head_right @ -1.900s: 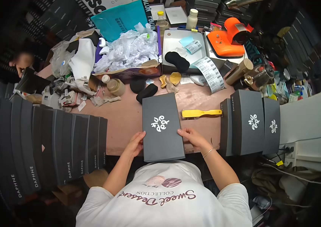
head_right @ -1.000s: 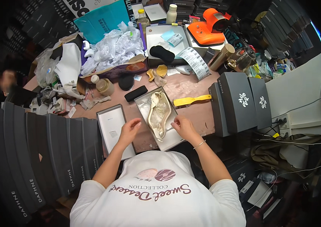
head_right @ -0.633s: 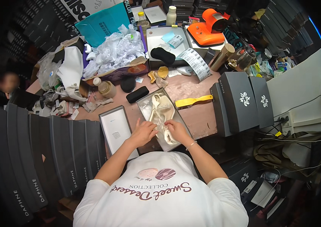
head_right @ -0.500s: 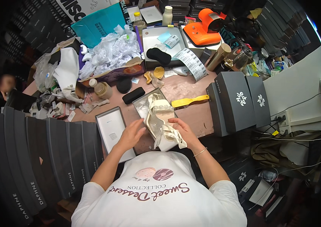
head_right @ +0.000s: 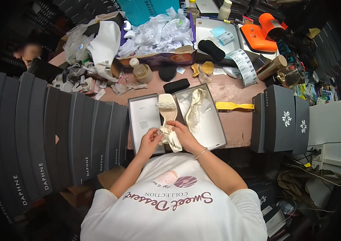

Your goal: Cleaning the soles of high-heeled shoes and preparing them for packaging.

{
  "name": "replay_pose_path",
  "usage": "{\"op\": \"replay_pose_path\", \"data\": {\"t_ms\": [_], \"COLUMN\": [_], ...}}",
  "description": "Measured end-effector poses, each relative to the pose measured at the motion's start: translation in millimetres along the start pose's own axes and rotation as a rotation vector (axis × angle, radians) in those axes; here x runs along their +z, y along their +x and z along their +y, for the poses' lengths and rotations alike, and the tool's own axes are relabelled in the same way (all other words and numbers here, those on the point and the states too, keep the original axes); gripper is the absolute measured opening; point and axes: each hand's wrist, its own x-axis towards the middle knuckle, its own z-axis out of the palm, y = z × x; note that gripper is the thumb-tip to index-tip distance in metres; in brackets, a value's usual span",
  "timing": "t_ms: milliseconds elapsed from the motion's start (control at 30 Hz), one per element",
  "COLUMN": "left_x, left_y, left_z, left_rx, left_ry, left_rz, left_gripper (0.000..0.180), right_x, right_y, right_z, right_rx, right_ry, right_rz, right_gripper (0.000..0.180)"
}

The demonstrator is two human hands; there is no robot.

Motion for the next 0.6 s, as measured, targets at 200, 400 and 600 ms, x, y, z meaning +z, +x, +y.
{"op": "replay_pose_path", "data": {"t_ms": [200, 400, 600], "left_x": [-12, 10, 27], "left_y": [13, 46, 75], "left_z": [-1, 60, 75], "left_rx": [-0.043, 0.232, 0.262], "left_ry": [0.079, 0.361, 0.507], "left_rz": [-0.013, -0.186, -0.287], "left_gripper": [0.018, 0.024, 0.027], "right_x": [-26, -16, -15], "right_y": [-29, -35, -7], "right_z": [24, 10, 31], "right_rx": [0.171, 0.083, -0.070], "right_ry": [-0.134, -0.814, -0.898], "right_rz": [0.150, -0.155, -0.135], "right_gripper": [0.046, 0.075, 0.054]}}
